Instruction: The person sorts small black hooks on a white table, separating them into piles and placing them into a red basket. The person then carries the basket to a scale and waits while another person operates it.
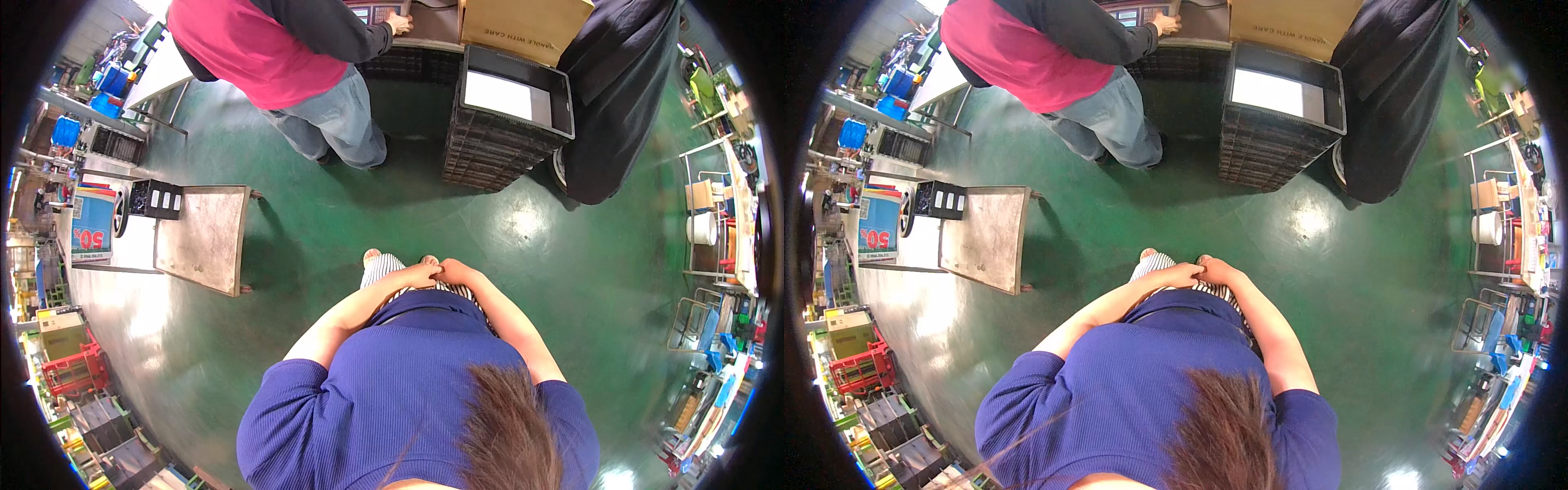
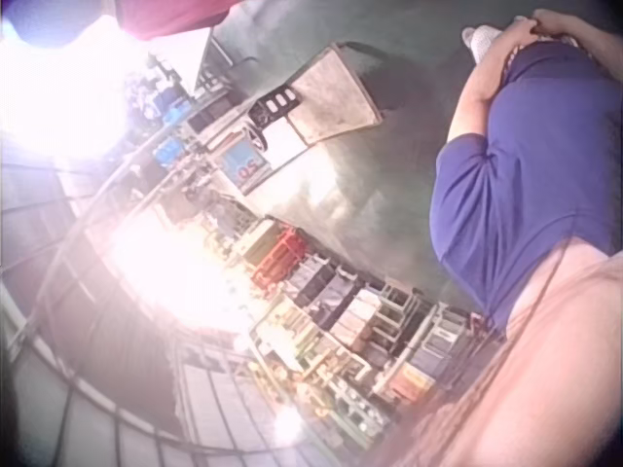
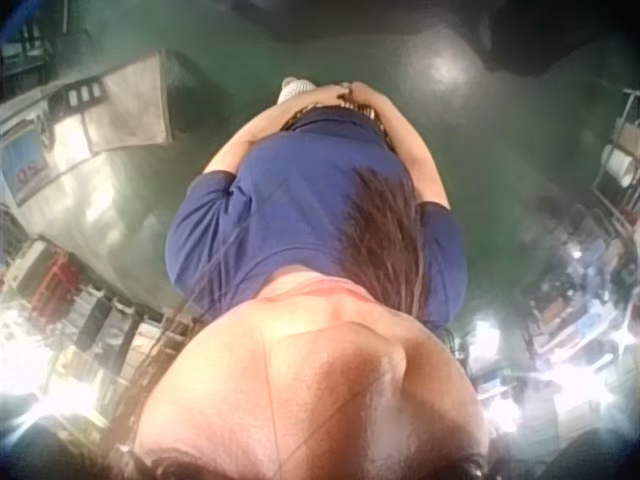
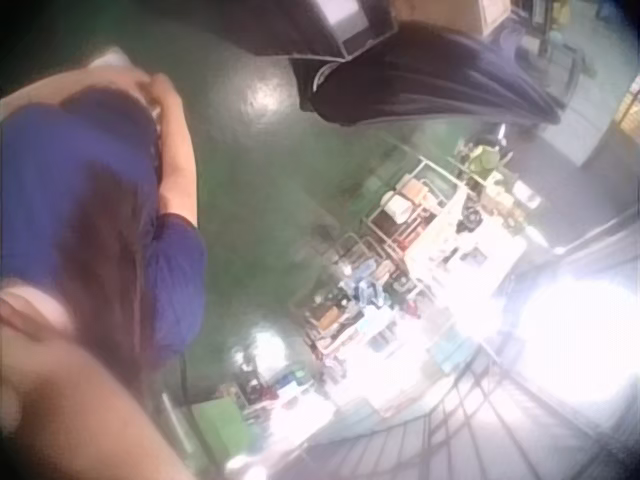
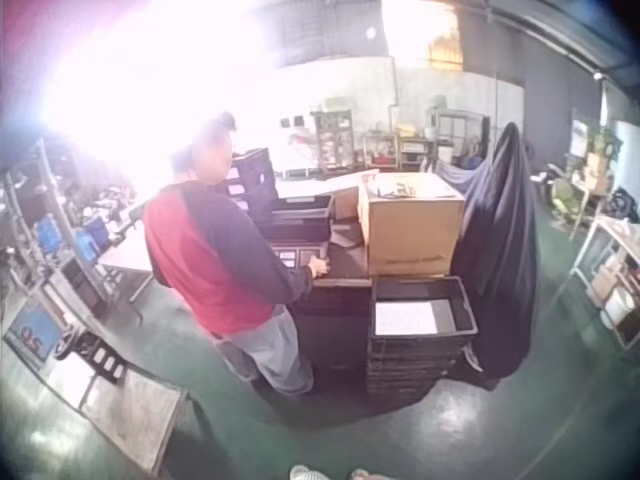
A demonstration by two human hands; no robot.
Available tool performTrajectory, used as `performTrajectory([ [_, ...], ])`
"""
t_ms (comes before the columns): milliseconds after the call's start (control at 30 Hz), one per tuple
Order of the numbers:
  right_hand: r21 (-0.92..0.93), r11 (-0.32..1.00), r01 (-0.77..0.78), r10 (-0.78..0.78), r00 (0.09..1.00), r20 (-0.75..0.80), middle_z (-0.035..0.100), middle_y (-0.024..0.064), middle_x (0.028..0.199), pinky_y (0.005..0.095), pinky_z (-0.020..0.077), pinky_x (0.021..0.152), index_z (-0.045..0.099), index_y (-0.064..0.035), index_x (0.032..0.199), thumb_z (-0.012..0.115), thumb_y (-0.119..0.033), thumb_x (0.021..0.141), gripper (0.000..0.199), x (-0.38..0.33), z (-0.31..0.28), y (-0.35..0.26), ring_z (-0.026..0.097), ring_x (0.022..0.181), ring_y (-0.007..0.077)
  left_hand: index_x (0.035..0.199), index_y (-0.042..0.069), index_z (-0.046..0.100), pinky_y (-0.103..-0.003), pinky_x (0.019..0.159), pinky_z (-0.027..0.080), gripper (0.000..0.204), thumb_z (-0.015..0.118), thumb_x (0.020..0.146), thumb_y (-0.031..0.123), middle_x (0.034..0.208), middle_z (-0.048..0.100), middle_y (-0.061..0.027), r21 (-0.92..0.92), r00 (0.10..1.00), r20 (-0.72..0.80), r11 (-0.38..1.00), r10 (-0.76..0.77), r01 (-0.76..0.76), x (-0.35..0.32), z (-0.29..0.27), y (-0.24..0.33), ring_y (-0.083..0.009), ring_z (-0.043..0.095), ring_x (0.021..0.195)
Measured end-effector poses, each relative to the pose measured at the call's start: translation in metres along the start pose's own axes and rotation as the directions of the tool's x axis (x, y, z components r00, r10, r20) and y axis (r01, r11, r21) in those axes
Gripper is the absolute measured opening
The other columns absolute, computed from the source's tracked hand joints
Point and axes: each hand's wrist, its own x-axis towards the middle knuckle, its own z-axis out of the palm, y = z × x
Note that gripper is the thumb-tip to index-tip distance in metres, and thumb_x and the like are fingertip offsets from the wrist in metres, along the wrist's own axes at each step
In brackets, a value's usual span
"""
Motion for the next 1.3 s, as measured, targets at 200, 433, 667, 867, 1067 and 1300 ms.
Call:
performTrajectory([
  [200,-0.091,0.993,0.074,-0.077,0.997,-0.023,0.059,0.0240,0.089,0.0397,0.0459,0.072,0.065,-0.0043,0.084,0.057,-0.033,0.076,0.031,0.012,0.013,0.032,0.058,0.082,0.0358,0.101,-0.002,0.050,-0.039,0.075,0.044,0.032,0.051,0.076,0.017,0.095,0.058,-0.0222,-0.020,1.000,-0.026,1.000,0.005,-0.005,0.000,0.003,0.011,-0.0342,0.057,0.087],
  [433,-0.060,0.998,-0.033,0.033,0.999,0.008,0.056,0.0257,0.096,0.0394,0.0452,0.076,0.063,-0.0007,0.086,0.060,-0.036,0.074,0.037,0.011,0.009,0.021,0.056,0.089,0.0360,0.088,-0.001,0.050,-0.040,0.066,0.042,0.022,0.052,0.072,0.014,0.082,0.058,-0.0204,-0.039,0.999,-0.030,0.999,-0.034,0.033,-0.004,-0.004,0.018,-0.0315,0.057,0.076],
  [667,0.000,1.000,-0.015,0.015,0.998,-0.065,0.060,0.0225,0.089,0.0384,0.0461,0.074,0.061,0.0006,0.086,0.061,-0.033,0.073,0.036,0.008,0.007,0.025,0.059,0.085,0.0346,0.092,0.003,0.054,-0.041,0.070,0.044,0.026,0.056,0.069,0.015,0.083,0.059,-0.0180,-0.039,0.999,-0.039,0.999,-0.027,0.025,0.008,-0.004,0.007,-0.0315,0.057,0.080],
  [867,-0.016,0.999,0.046,-0.047,0.997,-0.062,0.062,0.0210,0.078,0.0378,0.0467,0.067,0.064,-0.0030,0.082,0.058,-0.029,0.075,0.027,0.023,0.014,0.033,0.061,0.073,0.0329,0.086,-0.001,0.049,-0.038,0.064,0.042,0.020,0.053,0.071,0.013,0.079,0.058,-0.0189,-0.055,0.994,-0.102,0.998,-0.026,0.021,-0.001,-0.003,0.005,-0.0281,0.057,0.072],
  [1067,0.012,1.000,0.018,-0.017,0.998,-0.059,0.060,0.0240,0.086,0.0394,0.0465,0.072,0.065,-0.0007,0.081,0.060,-0.032,0.072,0.032,0.016,0.011,0.029,0.059,0.080,0.0351,0.091,0.002,0.052,-0.040,0.068,0.043,0.024,0.055,0.071,0.014,0.084,0.059,-0.0190,-0.038,0.996,-0.071,0.998,-0.046,0.043,0.000,-0.004,0.012,-0.0320,0.057,0.079],
  [1300,-0.027,1.000,0.005,-0.005,1.000,-0.028,0.057,0.0246,0.093,0.0396,0.0444,0.077,0.066,-0.0037,0.084,0.060,-0.032,0.072,0.031,0.012,0.015,0.037,0.055,0.089,0.0349,0.094,0.004,0.052,-0.043,0.067,0.045,0.026,0.055,0.071,0.016,0.085,0.060,-0.0196,0.042,0.999,-0.043,0.999,-0.031,0.033,0.001,-0.001,0.017,-0.0355,0.058,0.078],
])
